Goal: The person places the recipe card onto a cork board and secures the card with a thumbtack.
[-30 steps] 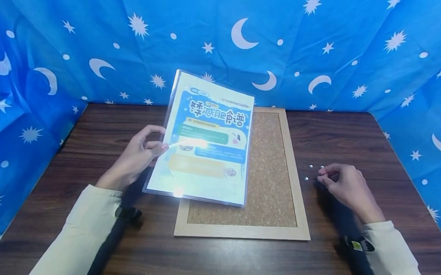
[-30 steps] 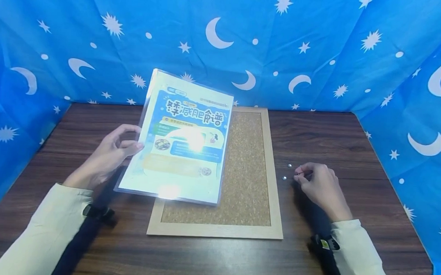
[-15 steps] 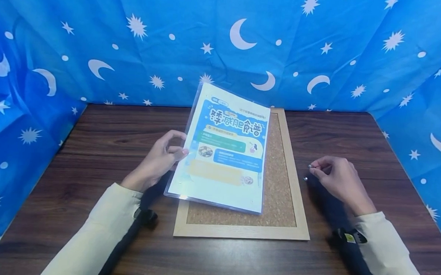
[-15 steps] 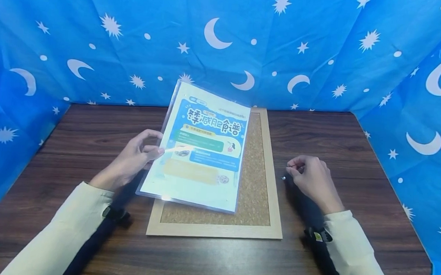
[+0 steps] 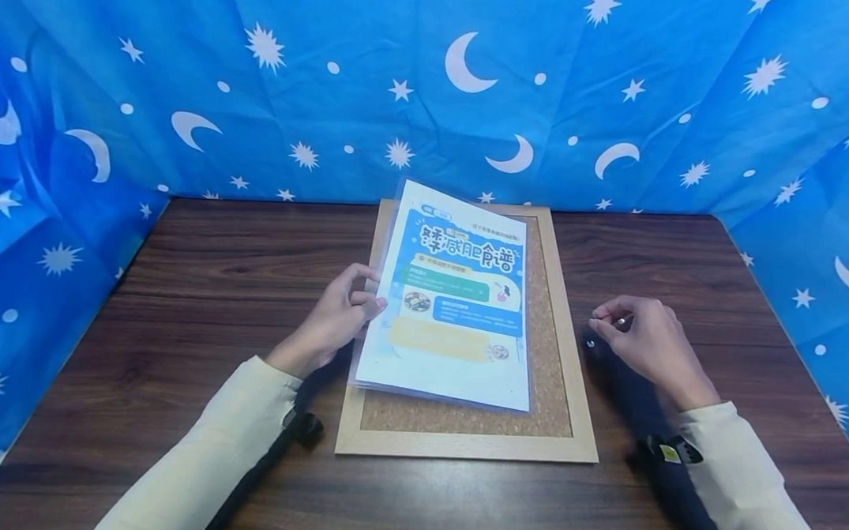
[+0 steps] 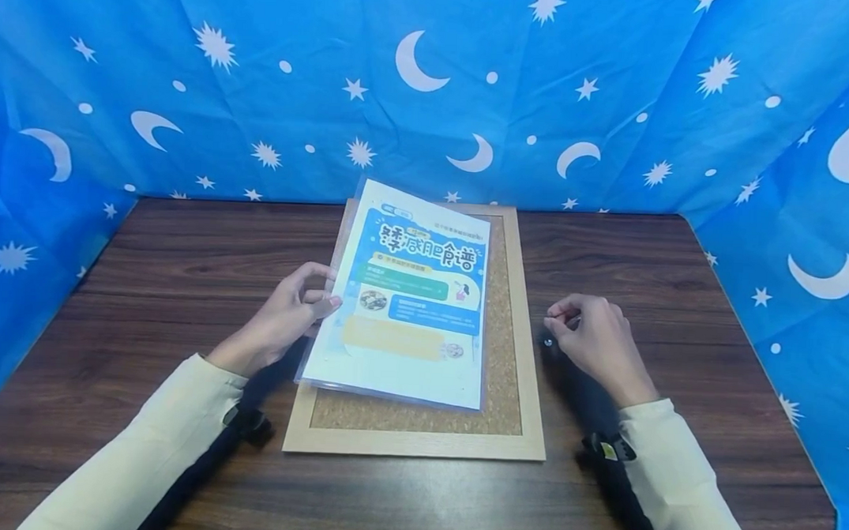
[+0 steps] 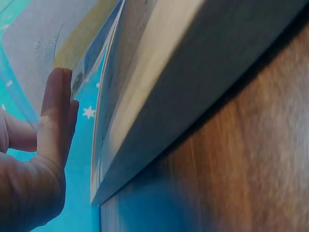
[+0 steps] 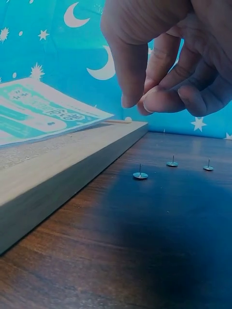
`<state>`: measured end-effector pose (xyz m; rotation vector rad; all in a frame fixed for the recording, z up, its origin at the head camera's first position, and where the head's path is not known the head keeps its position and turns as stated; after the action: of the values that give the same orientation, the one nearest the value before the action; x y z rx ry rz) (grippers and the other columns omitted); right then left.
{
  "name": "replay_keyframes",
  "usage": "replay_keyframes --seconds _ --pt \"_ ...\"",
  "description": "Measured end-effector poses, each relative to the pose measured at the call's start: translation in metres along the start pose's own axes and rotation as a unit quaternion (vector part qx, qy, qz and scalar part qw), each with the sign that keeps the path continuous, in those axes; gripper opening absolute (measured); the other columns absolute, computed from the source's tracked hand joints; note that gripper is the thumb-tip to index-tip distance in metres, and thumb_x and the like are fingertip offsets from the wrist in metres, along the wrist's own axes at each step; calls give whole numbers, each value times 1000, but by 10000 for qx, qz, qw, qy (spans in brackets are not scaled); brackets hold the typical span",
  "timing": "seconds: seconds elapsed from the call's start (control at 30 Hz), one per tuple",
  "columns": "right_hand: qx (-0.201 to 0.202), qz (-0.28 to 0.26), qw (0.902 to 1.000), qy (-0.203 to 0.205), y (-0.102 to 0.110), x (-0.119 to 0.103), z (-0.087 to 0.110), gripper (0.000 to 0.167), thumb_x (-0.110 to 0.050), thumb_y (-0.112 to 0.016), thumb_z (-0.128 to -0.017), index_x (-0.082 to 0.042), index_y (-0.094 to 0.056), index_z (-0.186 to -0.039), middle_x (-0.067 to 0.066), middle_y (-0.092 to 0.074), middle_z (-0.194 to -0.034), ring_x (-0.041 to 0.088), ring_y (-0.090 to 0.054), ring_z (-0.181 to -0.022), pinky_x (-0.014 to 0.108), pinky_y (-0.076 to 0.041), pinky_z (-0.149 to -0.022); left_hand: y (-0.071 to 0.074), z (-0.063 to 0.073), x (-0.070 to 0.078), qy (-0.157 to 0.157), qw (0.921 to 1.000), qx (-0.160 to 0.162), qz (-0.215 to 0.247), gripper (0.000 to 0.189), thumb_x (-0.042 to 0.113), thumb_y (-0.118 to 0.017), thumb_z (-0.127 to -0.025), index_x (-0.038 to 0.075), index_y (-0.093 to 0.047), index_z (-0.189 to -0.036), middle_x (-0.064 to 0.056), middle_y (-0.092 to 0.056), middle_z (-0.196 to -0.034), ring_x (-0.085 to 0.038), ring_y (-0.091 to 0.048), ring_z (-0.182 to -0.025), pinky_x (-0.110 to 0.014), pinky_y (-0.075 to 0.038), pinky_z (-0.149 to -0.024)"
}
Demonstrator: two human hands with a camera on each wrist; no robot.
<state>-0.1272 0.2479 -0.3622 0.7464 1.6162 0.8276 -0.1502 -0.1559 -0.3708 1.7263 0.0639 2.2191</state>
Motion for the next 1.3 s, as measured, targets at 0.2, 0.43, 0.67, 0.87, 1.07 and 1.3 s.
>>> replay_keyframes --seconds 0.2,0.43,0.67,0.87,1.07,1.3 --pt "-96 -84 9999 22 0 -4 -2 11 -12 -75 -91 -2 -75 -93 6 -71 -81 15 -58 -64 30 -44 -58 -6 1 -1 86 10000 -5 -26 38 7 -51 -105 6 -40 -141 -22 -64 -118 -28 -68 -98 -38 -59 -77" --pt "-229 -164 9996 -49 -2 -9 -5 10 -11 -74 -92 -1 -74 -95 7 -71 -82 18 -63 -69 31 -48 -59 -9 3 -4 258 9994 -80 -222 44 9 -53 -104 6 -38 -146 -21 -62 -127 -33 -67 -109 -41 -60 -82" --pt "-312 -150 9994 -73 -4 -17 -8 12 -11 -72 -92 0 -74 -97 10 -70 -86 21 -63 -70 31 -48 -55 -11 6 -3 152 9970 -73 -750 50 13 -60 -102 1 -40 -146 -23 -63 -123 -32 -69 -100 -38 -62 -75" --pt "-426 -172 9989 -130 -5 -22 -11 14 -13 -72 -93 0 -73 -99 10 -68 -86 20 -57 -67 29 -45 -52 -11 7 -3 192 9911 -80 -1312 53 17 -65 -100 3 -42 -146 -15 -66 -95 -25 -69 -70 -35 -60 -61" --pt "-522 -244 9982 -155 -6 -25 -14 16 -16 -73 -93 -1 -73 -98 9 -67 -85 21 -58 -69 30 -47 -54 -12 8 0 220 9837 -118 -1783 59 20 -66 -100 3 -41 -150 -13 -66 -89 -22 -68 -58 -29 -54 -50" --pt "-551 -223 9981 -171 -9 -30 -18 16 -18 -74 -93 -2 -70 -93 10 -65 -82 21 -58 -67 30 -47 -53 -11 10 2 96 9762 -170 -2162 69 22 -68 -99 1 -34 -156 -10 -66 -83 -21 -67 -56 -27 -49 -47"
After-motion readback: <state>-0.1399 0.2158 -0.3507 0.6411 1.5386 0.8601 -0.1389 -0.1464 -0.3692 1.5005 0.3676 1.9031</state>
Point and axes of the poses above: each hand's wrist, its own z-axis away from the middle knuckle, its own y-axis out of the back of the hand, x = y × z, the point moved 1 cm from there along -z, towards the middle knuckle
